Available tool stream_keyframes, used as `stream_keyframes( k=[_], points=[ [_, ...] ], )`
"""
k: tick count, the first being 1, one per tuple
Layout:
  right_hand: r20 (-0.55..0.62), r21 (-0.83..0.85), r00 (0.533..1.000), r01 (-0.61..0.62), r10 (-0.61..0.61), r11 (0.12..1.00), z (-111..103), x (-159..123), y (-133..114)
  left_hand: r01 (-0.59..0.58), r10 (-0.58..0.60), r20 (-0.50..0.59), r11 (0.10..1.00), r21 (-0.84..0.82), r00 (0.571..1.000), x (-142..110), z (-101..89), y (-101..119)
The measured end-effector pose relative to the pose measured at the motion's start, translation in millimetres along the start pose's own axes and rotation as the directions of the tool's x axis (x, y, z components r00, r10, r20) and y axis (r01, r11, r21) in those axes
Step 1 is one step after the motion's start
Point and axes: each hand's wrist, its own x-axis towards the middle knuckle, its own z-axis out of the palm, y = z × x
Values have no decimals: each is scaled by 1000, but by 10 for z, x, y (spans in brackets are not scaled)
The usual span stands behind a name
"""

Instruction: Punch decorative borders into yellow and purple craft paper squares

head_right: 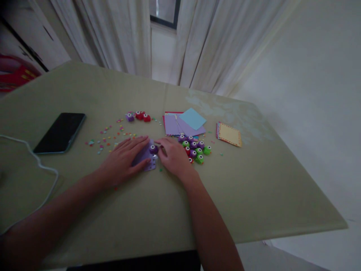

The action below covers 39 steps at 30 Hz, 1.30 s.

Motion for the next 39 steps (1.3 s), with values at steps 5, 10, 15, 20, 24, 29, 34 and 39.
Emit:
stream_keyframes(
  k=[5, 10, 15, 20, 24, 29, 34, 39],
  points=[
    [-6, -10, 1000, -21, 21, 1000, -16, 5, 42, -3, 1, -79, 1000, -26, 997, 14, -36, 2],
    [-9, 4, 1000, -14, 14, 1000, -10, 8, 37, -10, 10, -3, 1000, -24, 1000, -2, -22, 5],
    [1, -21, 1000, 5, -4, 1000, 4, 10, 69, -4, 5, 36, 999, -45, 999, 0, -35, 27],
    [1, -31, 1000, 12, -12, 999, 9, 10, 81, -5, 7, 31, 999, -54, 999, -3, -38, 34],
    [14, -30, 1000, 10, -10, 1000, 10, 9, 88, -11, 13, 27, 998, -54, 1000, -7, -35, 33],
    [-74, -3, 997, 14, -14, 1000, -13, 17, 55, -30, 28, -30, 997, -69, 999, 6, -48, 50],
    [-271, 150, 962, -3, 44, 989, 18, 56, -112, -93, 82, -122, 992, -87, 989, 24, -56, 65],
    [-295, 296, 943, -63, 154, 953, 159, 96, -215, -160, 152, -130, 986, -54, 980, 28, -42, 79]
  ],
)
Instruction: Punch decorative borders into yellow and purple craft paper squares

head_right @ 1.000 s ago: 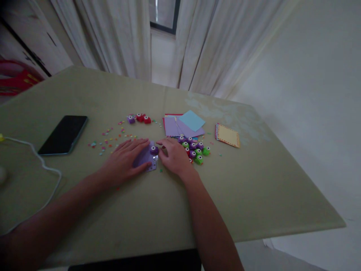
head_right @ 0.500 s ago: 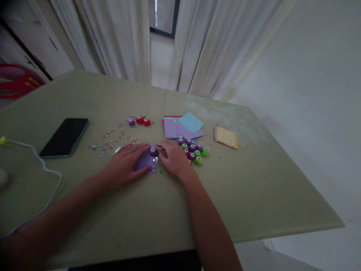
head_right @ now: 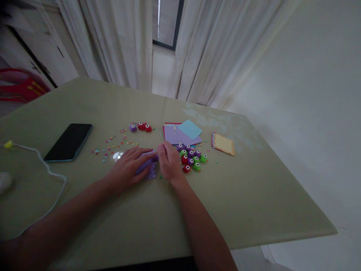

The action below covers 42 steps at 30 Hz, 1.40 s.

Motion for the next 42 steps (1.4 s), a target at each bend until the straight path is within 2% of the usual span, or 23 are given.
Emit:
stream_keyframes(
  k=[4, 8, 11, 13, 15, 20, 27, 37, 42],
  points=[
    [-39, 99, 999, -30, 34, 995, 96, 5, 36, -40, 41, -26, 999, 35, 999, 7, 31, -10],
    [-42, 316, 993, -94, 113, 944, 209, 106, -4, -60, 62, -46, 997, 45, 997, 17, 51, -26],
    [95, 452, 979, -204, 181, 868, 337, 257, -112, -22, 23, -15, 999, 28, 1000, 25, 45, -31],
    [190, 481, 960, -274, 206, 833, 425, 350, -182, 28, -29, 9, 999, 17, 1000, 29, 37, -34],
    [212, 466, 953, -295, 218, 834, 493, 402, -221, 74, -75, 16, 997, 14, 997, 30, 32, -39],
    [95, 404, 967, -256, 238, 878, 558, 363, -194, 119, -119, 16, 993, 0, 993, 38, 33, -41],
    [33, 383, 978, -201, 204, 901, 629, 328, -126, 181, -180, 50, 983, -33, 982, 63, 37, -47],
    [-48, 165, 987, -144, 154, 976, 737, 296, -55, 212, -209, 44, 975, -72, 977, 78, 88, -132],
    [-65, 124, 991, -109, 118, 986, 758, 350, -73, 199, -198, 18, 978, -58, 980, 75, 128, -182]
  ],
)
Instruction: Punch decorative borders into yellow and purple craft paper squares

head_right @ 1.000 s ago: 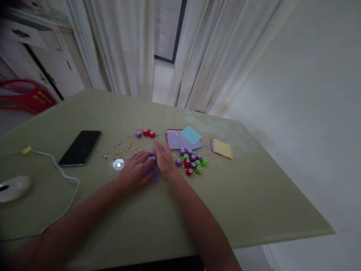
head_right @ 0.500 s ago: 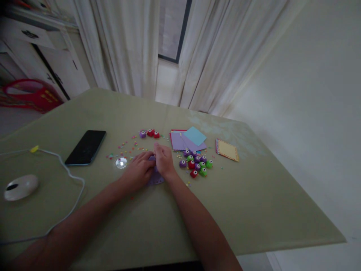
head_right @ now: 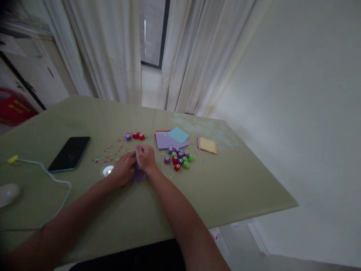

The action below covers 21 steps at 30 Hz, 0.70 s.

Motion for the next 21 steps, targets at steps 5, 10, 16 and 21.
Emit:
stream_keyframes(
  k=[5, 10, 16, 21],
  points=[
    [-13, 29, 998, 64, -64, 998, -165, -77, -41, -94, 94, -19, 995, -18, 995, 11, -17, -32],
    [-99, -32, 989, 109, -111, 994, -405, -373, 0, -134, 131, -48, 989, -56, 990, 37, -35, -42],
    [52, -234, 977, 213, -206, 949, -522, -489, 49, -7, 6, -96, 1000, -2, 995, 19, 9, -140],
    [136, -351, 987, 132, -89, 927, -623, -422, 166, 36, -33, -34, 996, 81, 999, -48, 51, -181]
  ],
)
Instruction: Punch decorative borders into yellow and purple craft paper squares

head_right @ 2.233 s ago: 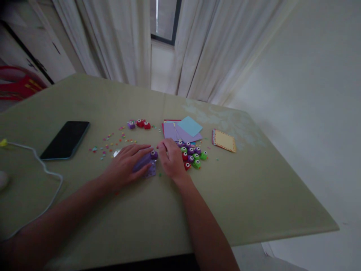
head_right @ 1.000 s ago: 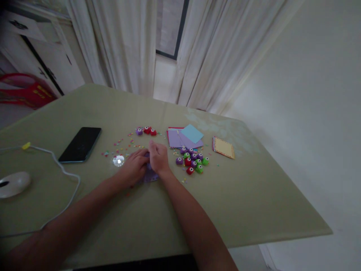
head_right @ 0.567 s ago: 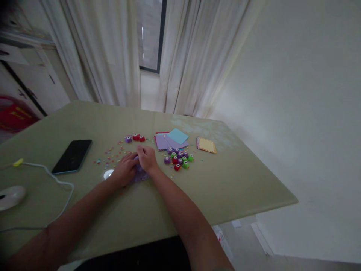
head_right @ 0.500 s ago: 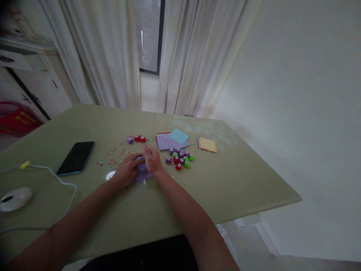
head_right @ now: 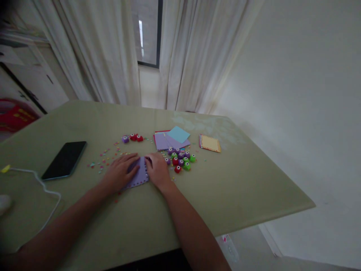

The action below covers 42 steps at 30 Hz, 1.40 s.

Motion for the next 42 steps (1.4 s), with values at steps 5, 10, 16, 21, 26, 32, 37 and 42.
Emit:
stream_keyframes(
  k=[5, 10, 16, 21, 26, 32, 37, 42],
  points=[
    [-87, -132, 987, -143, 132, 981, -71, 14, 96, -10, 8, 33, 999, 37, 999, -35, 25, -1],
    [-123, -170, 974, -211, 192, 963, -125, 21, 92, -33, 31, 34, 998, 62, 999, -46, 11, 23],
    [-175, -65, 979, -120, 107, 991, -80, -32, 29, -78, 72, 72, 994, 81, 995, -75, -22, 132],
    [-47, 4, 995, 92, -91, 996, 140, 294, -274, -128, 114, 137, 986, 105, 984, -69, -41, 186],
    [248, -206, 961, 174, -121, 963, 526, 1093, -525, -157, 137, 181, 982, 101, 974, -46, -94, 219],
    [329, -312, 943, 166, -57, 936, 647, 1281, -482, -157, 149, 141, 987, 46, 979, -64, -96, 240],
    [203, -392, 977, 26, 59, 920, 186, 756, -226, -128, 121, 160, 991, 33, 980, -55, -70, 232],
    [158, -365, 986, 3, 58, 931, -196, 153, -13, -108, 97, 173, 993, 53, 980, -60, -39, 204]
  ],
)
